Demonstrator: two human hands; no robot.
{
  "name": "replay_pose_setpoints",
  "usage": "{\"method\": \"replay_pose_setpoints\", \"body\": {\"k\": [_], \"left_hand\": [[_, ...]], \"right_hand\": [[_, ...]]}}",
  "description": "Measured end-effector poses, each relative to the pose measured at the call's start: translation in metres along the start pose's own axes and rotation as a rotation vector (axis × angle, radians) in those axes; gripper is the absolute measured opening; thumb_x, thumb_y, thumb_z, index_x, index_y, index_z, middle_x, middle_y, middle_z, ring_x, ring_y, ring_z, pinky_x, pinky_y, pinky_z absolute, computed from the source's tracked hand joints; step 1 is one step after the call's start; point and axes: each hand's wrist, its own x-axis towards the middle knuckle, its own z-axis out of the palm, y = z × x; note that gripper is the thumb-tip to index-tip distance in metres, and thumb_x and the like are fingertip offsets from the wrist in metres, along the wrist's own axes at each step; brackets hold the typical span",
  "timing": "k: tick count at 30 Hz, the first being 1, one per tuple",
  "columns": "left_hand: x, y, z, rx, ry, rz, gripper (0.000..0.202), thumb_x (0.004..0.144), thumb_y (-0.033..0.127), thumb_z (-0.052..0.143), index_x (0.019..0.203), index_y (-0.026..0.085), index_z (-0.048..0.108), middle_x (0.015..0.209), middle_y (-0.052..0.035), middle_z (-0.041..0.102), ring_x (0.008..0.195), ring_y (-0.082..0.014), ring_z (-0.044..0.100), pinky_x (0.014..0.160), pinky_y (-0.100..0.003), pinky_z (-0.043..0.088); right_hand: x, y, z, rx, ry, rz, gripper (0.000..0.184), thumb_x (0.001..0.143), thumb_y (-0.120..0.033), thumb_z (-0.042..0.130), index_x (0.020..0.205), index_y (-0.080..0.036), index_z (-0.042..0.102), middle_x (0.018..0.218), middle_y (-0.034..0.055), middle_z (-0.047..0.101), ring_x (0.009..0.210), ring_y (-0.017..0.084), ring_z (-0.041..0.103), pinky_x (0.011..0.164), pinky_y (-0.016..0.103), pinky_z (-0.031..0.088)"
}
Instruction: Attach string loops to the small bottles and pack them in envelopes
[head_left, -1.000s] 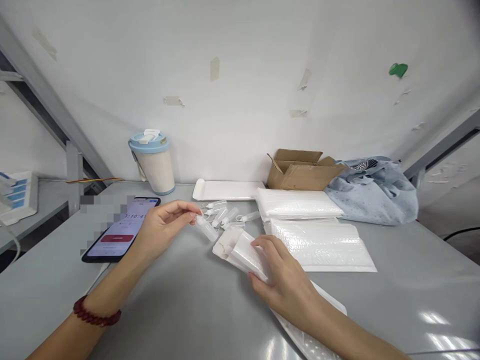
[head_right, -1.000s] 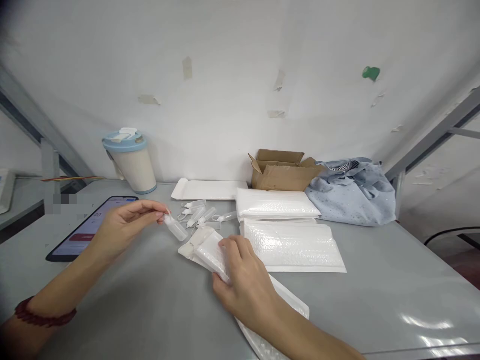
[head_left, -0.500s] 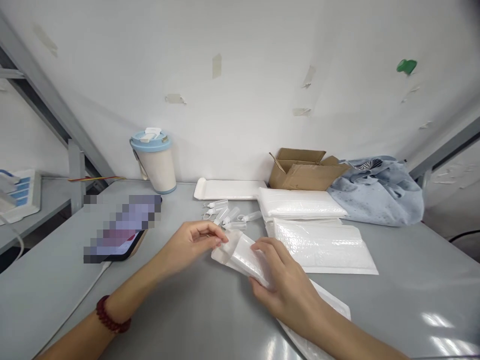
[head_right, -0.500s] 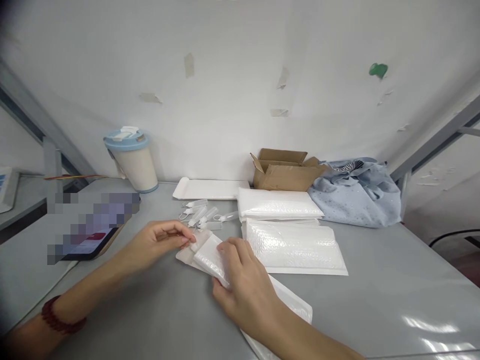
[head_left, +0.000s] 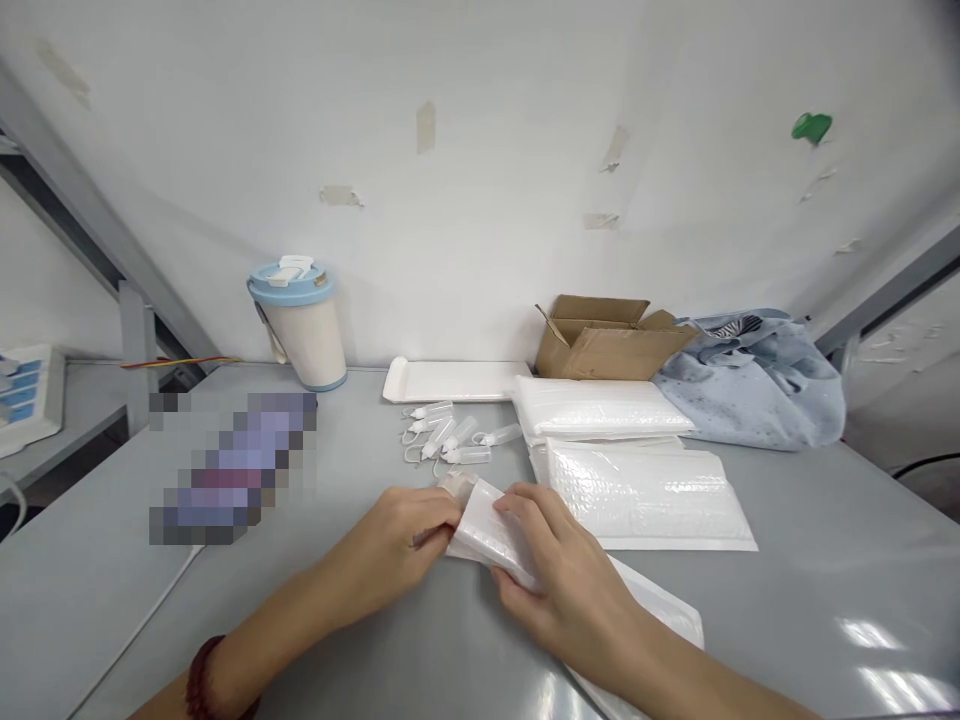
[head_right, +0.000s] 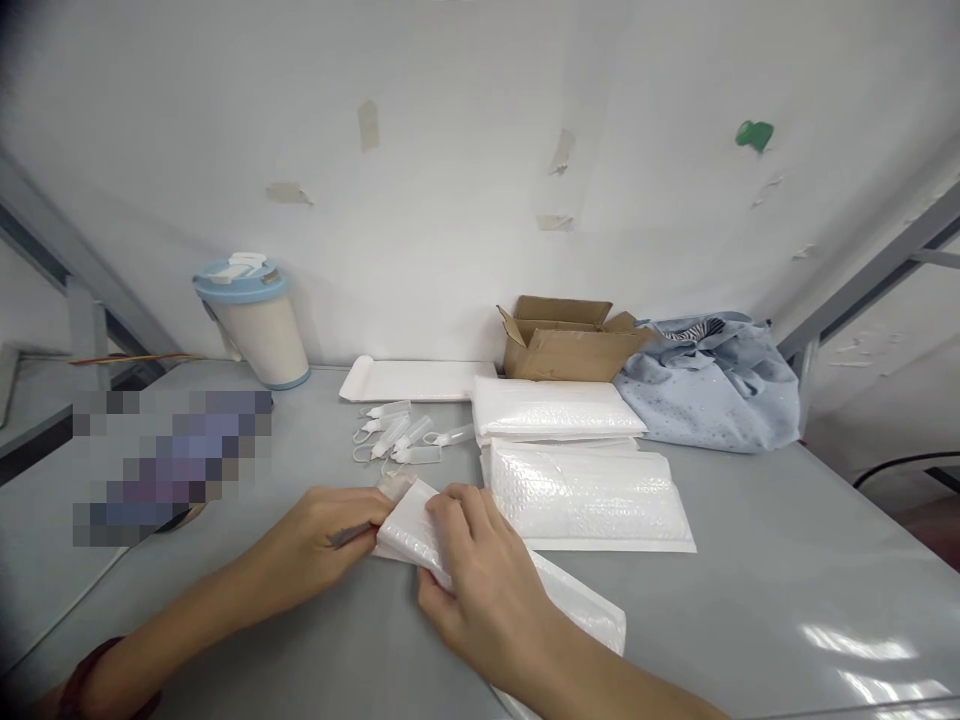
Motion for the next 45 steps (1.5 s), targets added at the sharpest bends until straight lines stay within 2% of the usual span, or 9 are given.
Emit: {"method": "replay_pose_setpoints", "body": {"k": [4, 9, 14, 17, 24, 32, 35, 40, 45], "left_hand": [[0.001, 0.004, -0.004, -0.084, 0.012, -0.078, 0.028, 0.085, 0.017, 0.042, 0.083, 0.023, 0.069, 0.076, -0.0001, 0.07, 0.072, -0.0167, 0.064, 0.067, -0.026, 0.051], [0.005, -0.013, -0.011, 0.076, 0.32, -0.091, 0.024, 0.086, 0.018, 0.043, 0.09, 0.019, 0.066, 0.102, -0.0058, 0.068, 0.098, -0.0209, 0.061, 0.087, -0.035, 0.049], [0.01, -0.033, -0.006, 0.321, 0.148, 0.043, 0.037, 0.084, 0.011, 0.039, 0.112, 0.019, 0.062, 0.125, -0.0066, 0.06, 0.129, -0.0265, 0.038, 0.104, -0.048, 0.037], [0.012, -0.037, -0.005, 0.309, 0.165, 0.014, 0.038, 0.085, 0.012, 0.039, 0.117, 0.019, 0.06, 0.122, -0.0077, 0.062, 0.124, -0.0255, 0.044, 0.103, -0.048, 0.038], [0.011, -0.028, -0.023, 0.01, 0.534, -0.203, 0.024, 0.085, 0.03, 0.05, 0.102, 0.021, 0.063, 0.112, -0.0065, 0.065, 0.104, -0.0229, 0.058, 0.088, -0.037, 0.048], [0.006, -0.019, -0.044, -0.346, 0.661, -0.37, 0.018, 0.074, 0.034, 0.068, 0.086, 0.021, 0.067, 0.087, -0.0022, 0.069, 0.077, -0.0165, 0.061, 0.075, -0.029, 0.051], [0.005, -0.02, -0.047, -0.417, 0.618, -0.364, 0.017, 0.073, 0.032, 0.071, 0.084, 0.02, 0.068, 0.084, -0.0019, 0.068, 0.077, -0.016, 0.062, 0.075, -0.028, 0.051], [0.006, -0.012, -0.027, -0.412, 0.349, -0.251, 0.008, 0.077, 0.025, 0.065, 0.081, 0.018, 0.067, 0.088, -0.0031, 0.067, 0.085, -0.017, 0.062, 0.079, -0.028, 0.051], [0.006, -0.01, -0.005, -0.138, 0.177, -0.083, 0.014, 0.081, 0.013, 0.054, 0.073, 0.018, 0.064, 0.08, -0.0018, 0.066, 0.079, -0.0155, 0.06, 0.073, -0.027, 0.048]], "right_hand": [[0.0, 0.0, 0.001, -0.008, -0.015, -0.01, 0.045, 0.074, -0.01, 0.054, 0.115, -0.02, 0.04, 0.116, 0.0111, 0.05, 0.101, 0.024, 0.054, 0.08, 0.04, 0.052], [-0.002, -0.002, 0.0, -0.034, -0.053, -0.019, 0.043, 0.075, -0.011, 0.052, 0.116, -0.017, 0.04, 0.115, 0.0125, 0.049, 0.099, 0.025, 0.052, 0.08, 0.042, 0.051], [-0.003, -0.003, 0.0, -0.045, -0.062, -0.035, 0.043, 0.076, -0.01, 0.051, 0.117, -0.018, 0.04, 0.116, 0.0132, 0.048, 0.101, 0.026, 0.051, 0.081, 0.043, 0.051], [-0.002, -0.003, 0.0, -0.04, -0.052, -0.033, 0.045, 0.075, -0.01, 0.052, 0.117, -0.018, 0.039, 0.115, 0.013, 0.049, 0.099, 0.026, 0.052, 0.079, 0.044, 0.051], [-0.001, -0.004, -0.001, -0.041, -0.074, -0.02, 0.044, 0.075, -0.01, 0.052, 0.116, -0.017, 0.039, 0.115, 0.0133, 0.048, 0.1, 0.026, 0.051, 0.08, 0.043, 0.051], [0.001, -0.004, -0.006, 0.027, -0.041, 0.002, 0.043, 0.077, -0.011, 0.053, 0.116, -0.021, 0.037, 0.117, 0.0107, 0.047, 0.101, 0.024, 0.052, 0.081, 0.039, 0.051], [0.001, -0.005, -0.007, 0.049, -0.016, 0.008, 0.044, 0.078, -0.011, 0.052, 0.118, -0.021, 0.037, 0.117, 0.0105, 0.047, 0.103, 0.023, 0.052, 0.082, 0.038, 0.051], [0.0, -0.004, -0.002, 0.057, 0.003, 0.009, 0.045, 0.077, -0.01, 0.053, 0.118, -0.021, 0.037, 0.117, 0.0103, 0.047, 0.103, 0.023, 0.051, 0.084, 0.039, 0.051], [0.0, -0.002, 0.002, 0.04, -0.006, -0.001, 0.046, 0.077, -0.011, 0.053, 0.118, -0.02, 0.037, 0.117, 0.0105, 0.047, 0.104, 0.024, 0.051, 0.085, 0.04, 0.05]]}}
